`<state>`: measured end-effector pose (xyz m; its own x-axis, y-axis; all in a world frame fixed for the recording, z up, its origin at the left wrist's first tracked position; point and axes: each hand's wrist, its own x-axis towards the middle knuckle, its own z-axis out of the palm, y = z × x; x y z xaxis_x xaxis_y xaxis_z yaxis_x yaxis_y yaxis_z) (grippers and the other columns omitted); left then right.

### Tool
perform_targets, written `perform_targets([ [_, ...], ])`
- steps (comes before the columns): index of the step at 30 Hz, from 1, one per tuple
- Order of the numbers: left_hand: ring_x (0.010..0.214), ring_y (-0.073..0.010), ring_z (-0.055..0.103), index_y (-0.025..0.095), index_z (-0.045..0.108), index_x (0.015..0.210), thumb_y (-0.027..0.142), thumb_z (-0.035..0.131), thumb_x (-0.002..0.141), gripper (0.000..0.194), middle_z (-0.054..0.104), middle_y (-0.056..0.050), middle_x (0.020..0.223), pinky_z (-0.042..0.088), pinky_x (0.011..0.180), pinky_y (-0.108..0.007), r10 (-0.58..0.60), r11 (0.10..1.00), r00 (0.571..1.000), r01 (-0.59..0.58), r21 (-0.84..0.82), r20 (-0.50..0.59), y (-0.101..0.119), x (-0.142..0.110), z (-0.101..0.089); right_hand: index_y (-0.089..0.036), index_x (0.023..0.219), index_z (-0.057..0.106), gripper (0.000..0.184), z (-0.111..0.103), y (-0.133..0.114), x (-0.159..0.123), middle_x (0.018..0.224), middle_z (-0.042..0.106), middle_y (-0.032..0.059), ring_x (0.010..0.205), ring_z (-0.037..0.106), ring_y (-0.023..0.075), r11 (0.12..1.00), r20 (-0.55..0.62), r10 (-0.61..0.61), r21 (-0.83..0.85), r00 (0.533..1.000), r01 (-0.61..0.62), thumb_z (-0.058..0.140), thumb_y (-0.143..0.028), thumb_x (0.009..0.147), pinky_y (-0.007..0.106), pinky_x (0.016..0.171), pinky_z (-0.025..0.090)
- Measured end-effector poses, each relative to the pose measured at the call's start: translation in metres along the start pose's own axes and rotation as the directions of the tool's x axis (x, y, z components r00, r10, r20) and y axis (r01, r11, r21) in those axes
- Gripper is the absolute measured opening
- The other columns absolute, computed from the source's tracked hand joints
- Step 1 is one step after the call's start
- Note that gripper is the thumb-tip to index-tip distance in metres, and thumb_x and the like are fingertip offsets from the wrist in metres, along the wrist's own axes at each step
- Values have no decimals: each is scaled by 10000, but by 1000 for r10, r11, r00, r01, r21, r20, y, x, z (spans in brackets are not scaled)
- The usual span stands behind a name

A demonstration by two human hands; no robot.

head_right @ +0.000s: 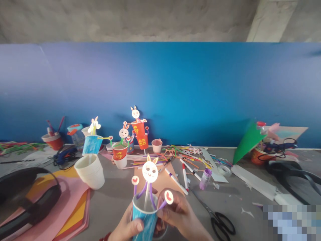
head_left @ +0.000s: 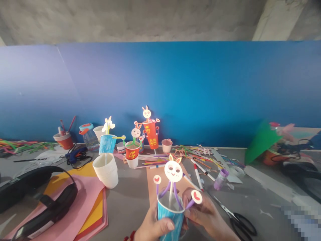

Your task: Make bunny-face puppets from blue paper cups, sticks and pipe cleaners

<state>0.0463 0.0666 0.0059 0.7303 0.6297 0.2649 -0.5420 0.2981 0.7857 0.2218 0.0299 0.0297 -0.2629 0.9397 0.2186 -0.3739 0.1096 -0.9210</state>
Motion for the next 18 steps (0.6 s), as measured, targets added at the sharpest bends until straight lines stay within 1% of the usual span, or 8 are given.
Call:
perform_targets([
  [3, 781, -251, 719, 208, 573, 1245, 367, 809, 751, 570, 726, -72, 854, 532, 686, -328, 34, 999, 999, -34, 23, -18, 3, 0, 1, -162, 788, 591, 298, 0, 2, -1, 588, 592, -24, 502, 571, 94, 999, -39, -28, -25, 999, 27, 771, -398, 821, 160, 439, 354],
  [5, 783, -250, 718, 208, 567, 1256, 370, 815, 745, 590, 725, -78, 879, 527, 674, -316, 52, 998, 999, -52, 45, -14, 5, 0, 3, -172, 812, 597, 290, -1, 4, -1, 575, 574, -40, 489, 556, 88, 999, -54, -40, -20, 998, 39, 776, -399, 816, 157, 433, 363],
  [7, 794, -251, 715, 213, 537, 1300, 375, 812, 749, 636, 723, -86, 911, 527, 674, -316, 58, 997, 998, -57, 56, -7, 7, 0, 3, -184, 861, 595, 279, -1, 5, -2, 573, 582, -44, 496, 568, 96, 999, -49, -36, -1, 998, 36, 776, -392, 818, 160, 442, 391],
  [10, 816, -252, 712, 230, 475, 1370, 374, 808, 759, 711, 716, -95, 966, 527, 685, -316, 55, 997, 998, -55, 60, -3, 5, 0, 1, -188, 897, 594, 293, -2, 4, -1, 615, 623, -31, 538, 604, 106, 999, -9, -22, 29, 1000, 22, 803, -367, 795, 159, 464, 429],
  [14, 847, -269, 711, 256, 402, 1426, 408, 814, 748, 808, 700, -108, 1031, 531, 711, -343, 66, 996, 997, -67, 52, 30, 1, -1, -5, -177, 841, 598, 255, -2, 1, 0, 653, 642, -22, 555, 617, 97, 998, 34, -28, 62, 999, 26, 804, -320, 795, 141, 462, 441],
  [18, 896, -290, 705, 270, 393, 1425, 427, 822, 735, 828, 669, -129, 1129, 534, 775, -394, 57, 996, 997, -60, 61, 42, -1, -2, -7, -174, 814, 593, 252, -6, 3, -1, 647, 624, -30, 548, 621, 101, 998, 35, -16, 58, 999, 14, 811, -297, 780, 141, 446, 446],
])
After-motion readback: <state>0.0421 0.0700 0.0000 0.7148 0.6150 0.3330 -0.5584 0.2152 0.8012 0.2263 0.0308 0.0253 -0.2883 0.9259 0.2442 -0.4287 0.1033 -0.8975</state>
